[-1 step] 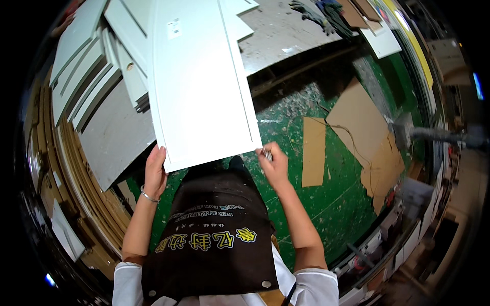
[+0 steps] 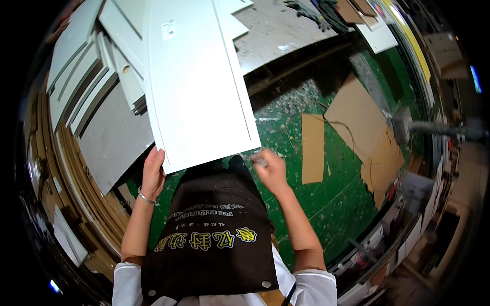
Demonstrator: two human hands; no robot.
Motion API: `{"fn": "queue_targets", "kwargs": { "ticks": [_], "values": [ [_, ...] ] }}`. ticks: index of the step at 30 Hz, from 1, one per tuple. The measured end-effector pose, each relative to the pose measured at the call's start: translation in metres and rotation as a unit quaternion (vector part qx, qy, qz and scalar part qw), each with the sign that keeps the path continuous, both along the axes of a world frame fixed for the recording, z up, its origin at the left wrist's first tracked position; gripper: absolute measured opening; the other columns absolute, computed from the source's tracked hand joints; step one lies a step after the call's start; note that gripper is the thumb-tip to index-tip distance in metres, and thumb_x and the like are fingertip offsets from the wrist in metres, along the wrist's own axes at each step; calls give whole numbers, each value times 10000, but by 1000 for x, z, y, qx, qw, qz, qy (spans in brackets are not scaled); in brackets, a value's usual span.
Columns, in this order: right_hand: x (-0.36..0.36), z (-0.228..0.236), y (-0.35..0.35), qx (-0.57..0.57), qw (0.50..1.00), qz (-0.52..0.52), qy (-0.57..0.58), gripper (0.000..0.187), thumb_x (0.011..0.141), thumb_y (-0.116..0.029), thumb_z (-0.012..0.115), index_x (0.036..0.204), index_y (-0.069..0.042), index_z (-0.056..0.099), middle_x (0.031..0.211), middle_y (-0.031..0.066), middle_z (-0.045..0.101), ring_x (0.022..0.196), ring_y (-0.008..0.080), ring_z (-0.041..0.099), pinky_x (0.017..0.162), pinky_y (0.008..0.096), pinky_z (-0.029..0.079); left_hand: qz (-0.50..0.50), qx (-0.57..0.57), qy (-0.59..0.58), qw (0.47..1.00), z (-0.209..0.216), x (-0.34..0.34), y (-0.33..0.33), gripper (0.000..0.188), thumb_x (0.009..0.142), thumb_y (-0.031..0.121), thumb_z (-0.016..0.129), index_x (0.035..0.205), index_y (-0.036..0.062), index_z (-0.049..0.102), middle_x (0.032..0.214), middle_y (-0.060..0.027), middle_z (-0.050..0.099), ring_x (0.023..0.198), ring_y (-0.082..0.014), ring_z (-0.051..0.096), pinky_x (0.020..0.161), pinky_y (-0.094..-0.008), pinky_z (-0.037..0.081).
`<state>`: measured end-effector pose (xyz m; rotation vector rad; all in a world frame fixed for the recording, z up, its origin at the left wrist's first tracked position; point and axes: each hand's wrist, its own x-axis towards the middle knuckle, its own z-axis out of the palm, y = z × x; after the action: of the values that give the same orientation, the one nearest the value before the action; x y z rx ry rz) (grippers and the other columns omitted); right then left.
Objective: The person uses a utility knife to trim the edges of a white cabinet door, then wipes the surface with a cloth. They proceed to attach small white plastic feet to the bottom corners of the door using a screwdriver. Other workers are visible in the background handling similar furniture parts.
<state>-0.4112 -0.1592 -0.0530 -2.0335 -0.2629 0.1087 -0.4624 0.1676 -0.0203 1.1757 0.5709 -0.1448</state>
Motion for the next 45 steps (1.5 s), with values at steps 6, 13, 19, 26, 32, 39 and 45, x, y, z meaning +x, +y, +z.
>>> {"fn": "queue_targets", "kwargs": {
  "ticks": [6,13,19,26,32,39,45],
  "values": [
    [-40,11,24,71,951,-302,12,221,877,-84,660,1074,-33,574,795,-9,548,702,62,491,605,224,416,-213,-10,18,977,3,10,49,413,963,260,554,1264,-22,530,924,-37,665,738,-74,613,652,-203,493],
    [-25,34,59,-94,942,-298,-120,253,898,-14,598,1150,-35,612,904,66,604,736,140,559,648,255,450,-347,-13,62,936,7,34,71,347,963,222,543,1199,-30,568,965,-86,690,813,-140,680,684,-222,505],
    [-29,40,97,-206,911,-312,-173,323,823,16,605,1109,-119,669,895,87,658,726,233,624,632,317,495,-409,4,66,910,10,50,81,297,982,260,516,1085,0,615,964,-81,697,833,-140,685,692,-217,493],
    [-97,45,212,-221,943,-157,-194,398,767,-13,622,1098,-221,696,849,28,649,682,194,620,557,299,505,-420,-12,69,905,-1,59,89,446,1010,380,444,1110,-21,613,954,-120,702,823,-165,689,695,-240,527],
    [-72,41,178,-248,919,-214,-218,279,813,-7,594,1034,-141,698,751,63,619,678,238,600,559,342,482,-386,-66,97,915,7,64,87,440,1005,397,449,1053,-5,620,931,-124,697,802,-171,687,678,-244,529],
    [-89,37,208,50,980,-161,-104,267,804,-85,699,1063,-72,637,794,68,628,689,194,610,608,298,503,-324,1,56,944,0,66,82,375,952,420,558,912,50,602,825,-67,668,737,-127,666,618,-212,510],
    [-32,12,140,100,910,-401,-40,240,843,-162,727,746,-39,545,638,-48,500,595,45,423,507,244,359,-313,32,49,948,-8,65,78,331,937,381,597,943,51,593,807,-35,638,690,-104,618,607,-225,505]
  ]
}}
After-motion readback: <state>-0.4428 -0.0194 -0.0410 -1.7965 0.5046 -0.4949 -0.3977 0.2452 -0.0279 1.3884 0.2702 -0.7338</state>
